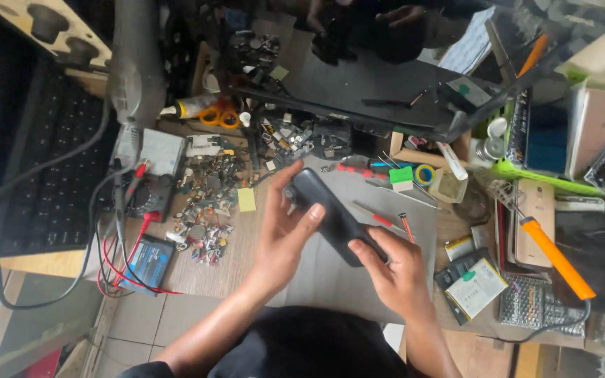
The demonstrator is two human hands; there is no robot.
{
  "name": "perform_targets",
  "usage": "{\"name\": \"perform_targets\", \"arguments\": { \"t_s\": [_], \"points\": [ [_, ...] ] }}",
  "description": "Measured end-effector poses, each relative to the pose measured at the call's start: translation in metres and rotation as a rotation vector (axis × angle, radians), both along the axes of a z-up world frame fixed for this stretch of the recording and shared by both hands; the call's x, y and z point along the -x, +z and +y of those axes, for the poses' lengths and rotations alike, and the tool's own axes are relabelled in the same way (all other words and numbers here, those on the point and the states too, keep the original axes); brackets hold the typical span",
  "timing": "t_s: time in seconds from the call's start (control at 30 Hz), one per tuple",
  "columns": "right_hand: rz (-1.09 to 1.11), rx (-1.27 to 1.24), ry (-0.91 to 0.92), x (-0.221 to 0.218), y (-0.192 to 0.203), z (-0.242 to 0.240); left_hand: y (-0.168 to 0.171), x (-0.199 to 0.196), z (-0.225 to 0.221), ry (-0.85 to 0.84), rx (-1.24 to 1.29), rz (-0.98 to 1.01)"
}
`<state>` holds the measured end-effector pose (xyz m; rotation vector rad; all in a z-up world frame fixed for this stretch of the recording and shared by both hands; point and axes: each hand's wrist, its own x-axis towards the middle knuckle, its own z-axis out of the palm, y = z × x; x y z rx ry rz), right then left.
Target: Reassembling a smartphone by aligning internal components and snapping the back frame onto the body at a repair bench.
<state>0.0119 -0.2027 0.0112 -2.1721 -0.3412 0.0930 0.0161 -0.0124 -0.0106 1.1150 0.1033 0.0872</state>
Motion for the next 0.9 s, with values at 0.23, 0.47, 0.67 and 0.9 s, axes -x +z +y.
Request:
{"name": "perform_targets", "arguments": {
  "t_s": [0.23,0.47,0.67,0.9],
  "points": [
    [-0.468,0.174,0.202,0.017,-0.004,0.022,0.003,-0.008,-0.006,0.02,0.67,0.288],
    [-0.151,-0.374,0.02,0.02,-0.009,0.011,-0.005,-0.009,0.005,-0.164,0.988,0.138],
    [-0.097,-0.455,0.06,0.016,-0.019,0.001,0.011,-0.026,0.0,-0.033,0.821,0.566],
    [-0.138,-0.365,0.009,0.011,-0.017,0.002,0.012,-0.031,-0.004,0.047,0.832,0.739]
  ]
}}
